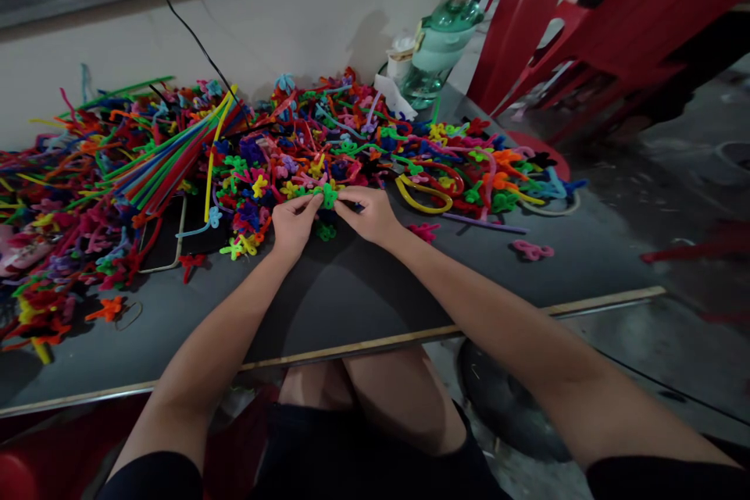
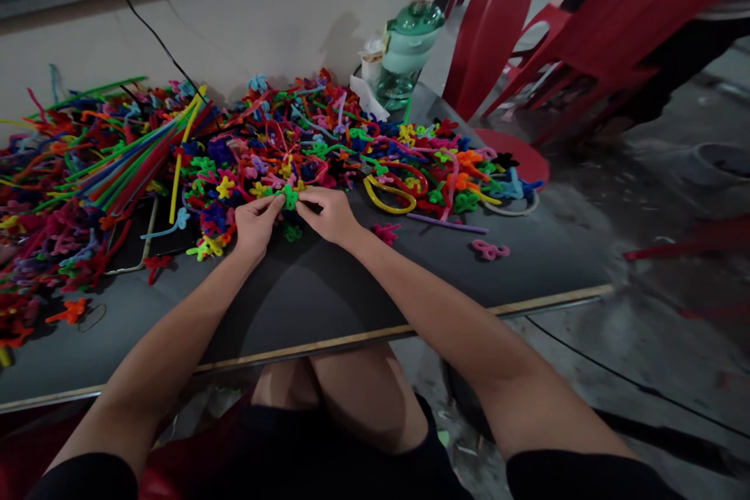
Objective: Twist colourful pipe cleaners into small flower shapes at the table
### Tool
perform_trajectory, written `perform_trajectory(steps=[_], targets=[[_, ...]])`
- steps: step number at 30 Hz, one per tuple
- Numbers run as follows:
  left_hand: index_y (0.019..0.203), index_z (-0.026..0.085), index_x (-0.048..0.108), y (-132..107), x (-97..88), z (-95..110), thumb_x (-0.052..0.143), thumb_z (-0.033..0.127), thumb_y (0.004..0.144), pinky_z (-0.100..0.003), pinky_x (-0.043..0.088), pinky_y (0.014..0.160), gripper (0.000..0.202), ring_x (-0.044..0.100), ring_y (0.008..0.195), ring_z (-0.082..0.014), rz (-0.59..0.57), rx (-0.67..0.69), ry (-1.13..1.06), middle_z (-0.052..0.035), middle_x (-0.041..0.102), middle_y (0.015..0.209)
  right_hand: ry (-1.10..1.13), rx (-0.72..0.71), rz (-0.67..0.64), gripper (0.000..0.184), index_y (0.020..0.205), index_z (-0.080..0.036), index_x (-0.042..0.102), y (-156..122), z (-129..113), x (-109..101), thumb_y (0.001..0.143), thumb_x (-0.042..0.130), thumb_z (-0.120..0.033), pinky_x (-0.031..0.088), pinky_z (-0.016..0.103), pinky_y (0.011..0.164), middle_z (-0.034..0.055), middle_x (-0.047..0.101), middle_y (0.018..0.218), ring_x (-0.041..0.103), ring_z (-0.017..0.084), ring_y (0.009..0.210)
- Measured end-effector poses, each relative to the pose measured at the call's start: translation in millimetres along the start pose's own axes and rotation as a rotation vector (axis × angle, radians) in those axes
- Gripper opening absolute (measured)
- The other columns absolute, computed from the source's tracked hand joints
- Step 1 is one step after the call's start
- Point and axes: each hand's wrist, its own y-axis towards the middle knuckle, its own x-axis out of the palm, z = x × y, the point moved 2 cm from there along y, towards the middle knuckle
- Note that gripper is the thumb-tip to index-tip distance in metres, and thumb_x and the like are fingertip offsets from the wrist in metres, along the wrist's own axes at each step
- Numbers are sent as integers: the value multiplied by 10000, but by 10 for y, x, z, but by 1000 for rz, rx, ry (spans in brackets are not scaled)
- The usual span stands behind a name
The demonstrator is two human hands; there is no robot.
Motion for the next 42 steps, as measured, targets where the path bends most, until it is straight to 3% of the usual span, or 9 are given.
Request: perform_trajectory(steps=[8,13,16,20,26,33,37,40,42], targets=[[703,173,739,-50,31,-14,714,338,752,-231,416,500,174,539,524,-99,78,45,22,9,650,594,211,240,-78,274,740,-157,667,-5,6,42,822,613,-413,415,251,519,5,597,631,507,113,557],[800,176,759,-56,17,-2,651,377,817,-252,475,549,229,606,580,-130,-46,97,180,-4,698,660,252,346,-94,329,707,-157,633,42,50,14,774,654,-478,367,240,491,-16,548,567,465,92,505],[955,186,753,-29,-25,48,539,355,906,-272,530,661,277,674,724,-157,-132,278,334,-34,745,828,369,407,-88,302,728,-166,612,74,105,-21,765,652,-463,360,231,483,-32,525,541,446,84,487],[1190,212,666,40,-105,79,464,278,951,-320,536,885,320,672,1014,-180,-160,600,578,-71,737,1056,486,469,-226,258,655,-184,535,96,147,-41,750,642,-399,332,224,460,-48,471,504,416,76,465],[1076,216,710,41,-193,97,424,226,965,-316,552,881,307,691,984,-170,-341,932,707,-62,747,1013,574,473,-520,178,616,-174,520,117,152,-69,723,619,-277,258,222,454,-54,439,511,359,60,462],[1074,195,666,-36,-181,272,361,204,990,-279,529,847,317,661,990,-158,-496,997,850,-80,723,1005,527,430,-715,215,666,-191,471,149,86,-167,763,616,-316,254,225,472,-65,396,558,340,68,499],[997,176,654,-32,-107,261,361,201,979,-255,509,713,295,636,892,-161,-520,1056,1022,-73,701,892,374,320,-716,226,688,-199,437,132,68,-164,766,591,-346,259,227,500,-69,368,596,319,70,524],[909,163,655,-55,-57,220,439,238,937,-276,493,661,230,614,831,-189,-504,951,1043,-92,674,818,153,193,-630,202,674,-204,404,99,58,-151,742,574,-289,283,231,534,-58,376,616,349,81,556],[848,163,658,-64,-30,198,521,252,877,-279,476,636,167,612,809,-199,-417,805,991,-96,672,793,-39,94,-544,169,677,-204,406,75,24,-151,736,558,-246,291,242,557,-45,406,620,375,93,569]])
